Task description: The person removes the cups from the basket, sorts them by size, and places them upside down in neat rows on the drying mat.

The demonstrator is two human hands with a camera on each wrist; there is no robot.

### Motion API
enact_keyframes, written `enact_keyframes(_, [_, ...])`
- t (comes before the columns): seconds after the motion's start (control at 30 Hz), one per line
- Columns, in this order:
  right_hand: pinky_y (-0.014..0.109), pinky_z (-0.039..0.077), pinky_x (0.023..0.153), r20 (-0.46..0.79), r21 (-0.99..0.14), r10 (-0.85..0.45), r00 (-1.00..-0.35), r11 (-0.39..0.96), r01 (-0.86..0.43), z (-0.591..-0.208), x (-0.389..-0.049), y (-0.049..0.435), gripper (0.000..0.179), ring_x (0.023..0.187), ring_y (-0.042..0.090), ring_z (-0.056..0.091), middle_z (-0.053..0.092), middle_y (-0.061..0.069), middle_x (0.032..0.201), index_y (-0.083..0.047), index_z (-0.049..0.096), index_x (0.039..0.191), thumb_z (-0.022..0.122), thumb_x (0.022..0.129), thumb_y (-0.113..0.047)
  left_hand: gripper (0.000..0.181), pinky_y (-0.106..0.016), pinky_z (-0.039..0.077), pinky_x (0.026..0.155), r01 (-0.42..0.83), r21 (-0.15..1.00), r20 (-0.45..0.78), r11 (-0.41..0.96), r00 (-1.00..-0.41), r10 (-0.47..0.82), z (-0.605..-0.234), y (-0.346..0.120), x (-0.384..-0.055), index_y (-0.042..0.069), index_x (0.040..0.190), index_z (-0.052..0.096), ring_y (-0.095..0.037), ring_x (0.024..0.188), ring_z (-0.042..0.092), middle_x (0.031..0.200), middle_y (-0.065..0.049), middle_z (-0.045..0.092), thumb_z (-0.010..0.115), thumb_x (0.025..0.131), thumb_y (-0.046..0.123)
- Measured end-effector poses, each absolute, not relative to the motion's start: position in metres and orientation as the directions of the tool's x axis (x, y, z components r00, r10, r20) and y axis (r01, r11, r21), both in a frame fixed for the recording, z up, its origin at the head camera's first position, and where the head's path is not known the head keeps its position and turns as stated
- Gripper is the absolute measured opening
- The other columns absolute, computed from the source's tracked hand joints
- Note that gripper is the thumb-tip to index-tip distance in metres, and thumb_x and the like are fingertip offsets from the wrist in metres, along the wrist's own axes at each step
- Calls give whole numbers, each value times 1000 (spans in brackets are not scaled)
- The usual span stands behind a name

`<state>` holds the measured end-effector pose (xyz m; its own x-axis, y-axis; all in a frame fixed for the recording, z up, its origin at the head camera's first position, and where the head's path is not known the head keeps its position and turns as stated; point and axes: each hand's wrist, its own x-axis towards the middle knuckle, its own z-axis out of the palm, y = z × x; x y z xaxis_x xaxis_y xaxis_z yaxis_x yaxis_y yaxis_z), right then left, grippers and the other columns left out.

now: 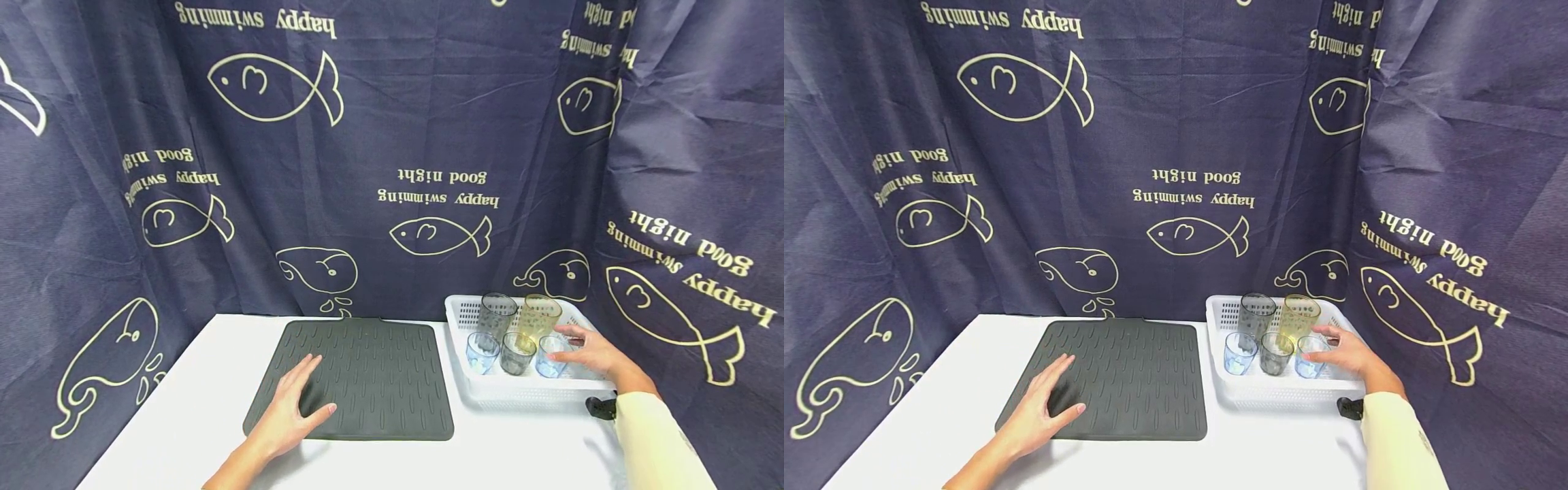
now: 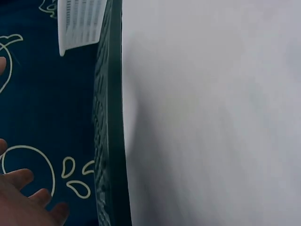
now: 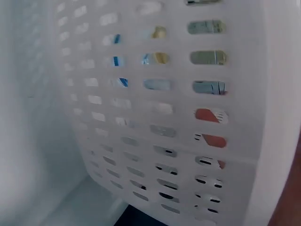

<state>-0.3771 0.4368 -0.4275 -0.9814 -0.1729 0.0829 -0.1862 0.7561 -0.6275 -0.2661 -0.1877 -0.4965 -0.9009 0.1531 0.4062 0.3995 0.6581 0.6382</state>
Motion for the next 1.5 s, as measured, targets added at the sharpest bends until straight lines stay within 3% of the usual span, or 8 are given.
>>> enact_keyframes(0.5, [62, 47, 105, 22, -624, -213, -977, 760, -180, -431, -386, 446, 84, 131, 62, 47, 43, 44, 145, 15, 43, 143, 87, 81, -21, 82, -75, 30, 113, 353, 748, 336, 562, -932, 139, -498, -168, -246, 27, 158, 38, -43, 151, 32, 166, -11, 35, 79, 88, 42])
enact_keyframes(0.8, [56, 51, 102, -22, -651, -188, -982, 749, -129, -438, -396, 452, 84, 128, 58, 51, 44, 45, 142, 16, 40, 143, 87, 82, -19, 75, -47, 49, 110, 378, 801, 352, 464, -924, 147, -500, -148, -238, 26, 155, 41, -33, 147, 42, 160, -4, 44, 78, 91, 29])
enact_keyframes(1.1, [51, 57, 95, -76, -699, -207, -975, 709, -96, -437, -396, 448, 82, 126, 54, 54, 42, 46, 143, 19, 34, 144, 82, 85, -12, 72, -52, 44, 114, 303, 891, 258, 339, -951, 173, -498, -134, -235, 24, 156, 41, -41, 146, 42, 161, -8, 41, 76, 93, 27])
enact_keyframes(1.5, [48, 59, 92, -126, -716, -199, -972, 697, -50, -440, -398, 449, 84, 113, 40, 67, 49, 45, 137, 22, 30, 143, 82, 83, -6, 72, -43, 48, 113, 293, 915, 255, 278, -953, 166, -498, -123, -237, 30, 154, 43, -26, 140, 47, 161, -5, 42, 77, 91, 19])
